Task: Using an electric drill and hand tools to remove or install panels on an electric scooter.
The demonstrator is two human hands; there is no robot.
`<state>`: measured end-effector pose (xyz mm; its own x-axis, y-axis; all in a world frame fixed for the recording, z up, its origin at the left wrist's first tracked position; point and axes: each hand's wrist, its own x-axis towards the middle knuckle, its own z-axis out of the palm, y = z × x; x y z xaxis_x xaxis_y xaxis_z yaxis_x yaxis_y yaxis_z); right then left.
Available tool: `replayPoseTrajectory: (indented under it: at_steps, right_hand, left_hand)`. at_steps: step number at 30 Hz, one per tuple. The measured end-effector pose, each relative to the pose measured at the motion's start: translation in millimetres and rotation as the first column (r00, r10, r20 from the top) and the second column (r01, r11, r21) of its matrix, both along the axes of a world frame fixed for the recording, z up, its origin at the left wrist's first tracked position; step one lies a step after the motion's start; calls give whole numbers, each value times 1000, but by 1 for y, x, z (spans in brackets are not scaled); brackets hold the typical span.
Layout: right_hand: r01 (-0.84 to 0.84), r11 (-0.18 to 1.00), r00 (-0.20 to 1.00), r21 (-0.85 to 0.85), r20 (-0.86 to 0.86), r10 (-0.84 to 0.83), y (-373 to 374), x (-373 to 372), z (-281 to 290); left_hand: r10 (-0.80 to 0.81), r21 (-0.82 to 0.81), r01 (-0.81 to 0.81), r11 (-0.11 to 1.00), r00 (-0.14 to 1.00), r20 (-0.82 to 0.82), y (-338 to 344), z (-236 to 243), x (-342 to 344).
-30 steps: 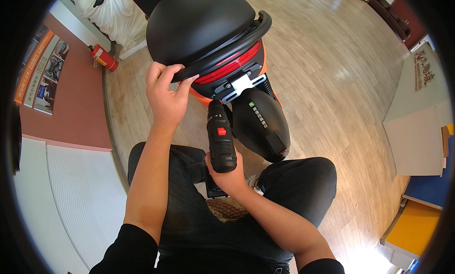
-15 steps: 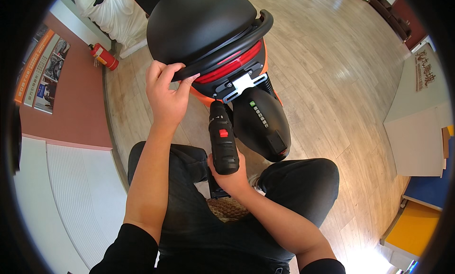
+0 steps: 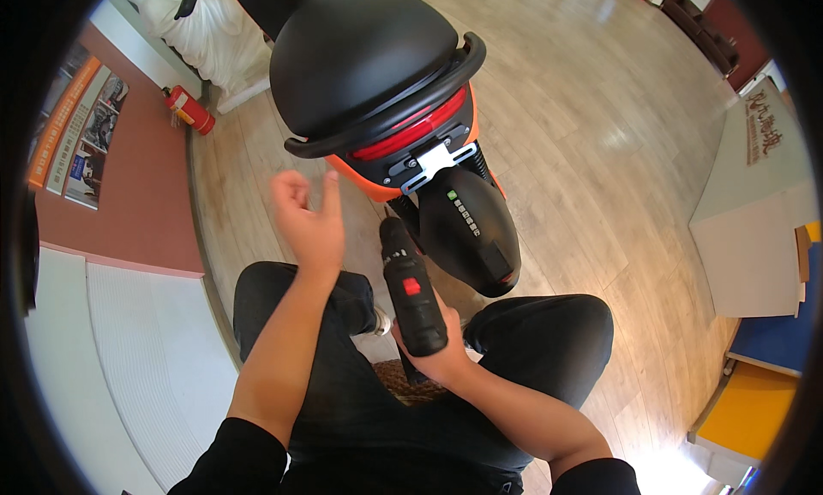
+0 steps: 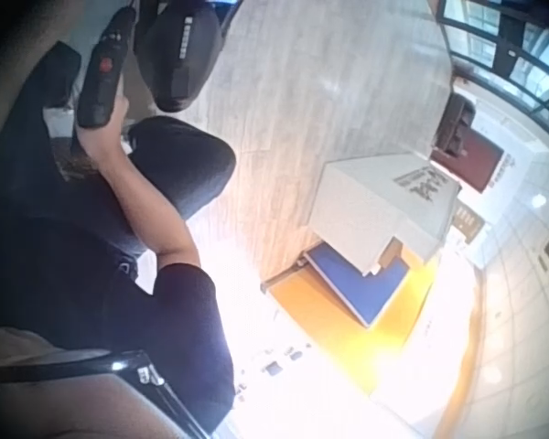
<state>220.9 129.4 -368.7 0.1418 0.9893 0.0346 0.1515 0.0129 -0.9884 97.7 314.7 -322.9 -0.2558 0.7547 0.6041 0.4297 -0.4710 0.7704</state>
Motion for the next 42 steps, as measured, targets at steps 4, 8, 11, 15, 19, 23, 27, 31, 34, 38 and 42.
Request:
replayPoseTrajectory:
  at_steps: [4, 8, 11, 15, 19, 23, 27, 31, 34, 38, 42]
  right_hand:
    - [-18, 998, 999, 64, -29, 20, -14, 20, 6]
    - [91, 993, 995, 74, -40, -88, -12, 39, 12]
    - [81, 997, 940, 9, -333, -73, -6, 56, 39]
    - [206, 976, 885, 71, -439, -155, 4, 76, 54]
    - [309, 951, 820, 15, -510, -259, 10, 91, 69]
    - [361, 933, 754, -13, -584, -300, 13, 101, 67]
    - [373, 927, 723, -27, -618, -309, 14, 102, 71]
    - [356, 934, 735, -21, -611, -294, 14, 101, 70]
    - [358, 933, 731, -34, -612, -302, 15, 99, 73]
    - [369, 928, 720, -56, -614, -323, 17, 98, 72]
    - [373, 926, 716, -58, -617, -327, 18, 97, 73]
  left_hand:
    - [-108, -353, 127, 927, 991, 73, 1, -33, 13]
    - [-57, -75, 34, 997, 942, -330, -7, -36, 37]
    - [-9, -66, -23, 998, 892, -452, -6, -45, 38]
    - [19, -62, -54, 997, 883, -469, 0, -52, 42]
    - [31, -18, -42, 999, 904, -426, 2, -58, 46]
    - [11, -112, -45, 993, 958, -287, 3, -65, 49]
    - [3, -236, -26, 971, 995, -98, 2, -68, 55]
    - [13, -463, 146, 874, 946, 323, 4, -73, 56]
    - [62, -466, 212, 859, 860, 506, 3, -72, 60]
    - [197, -557, 297, 776, 725, 660, -3, -52, 66]
    - [226, -535, 372, 759, 619, 752, -1, -56, 66]
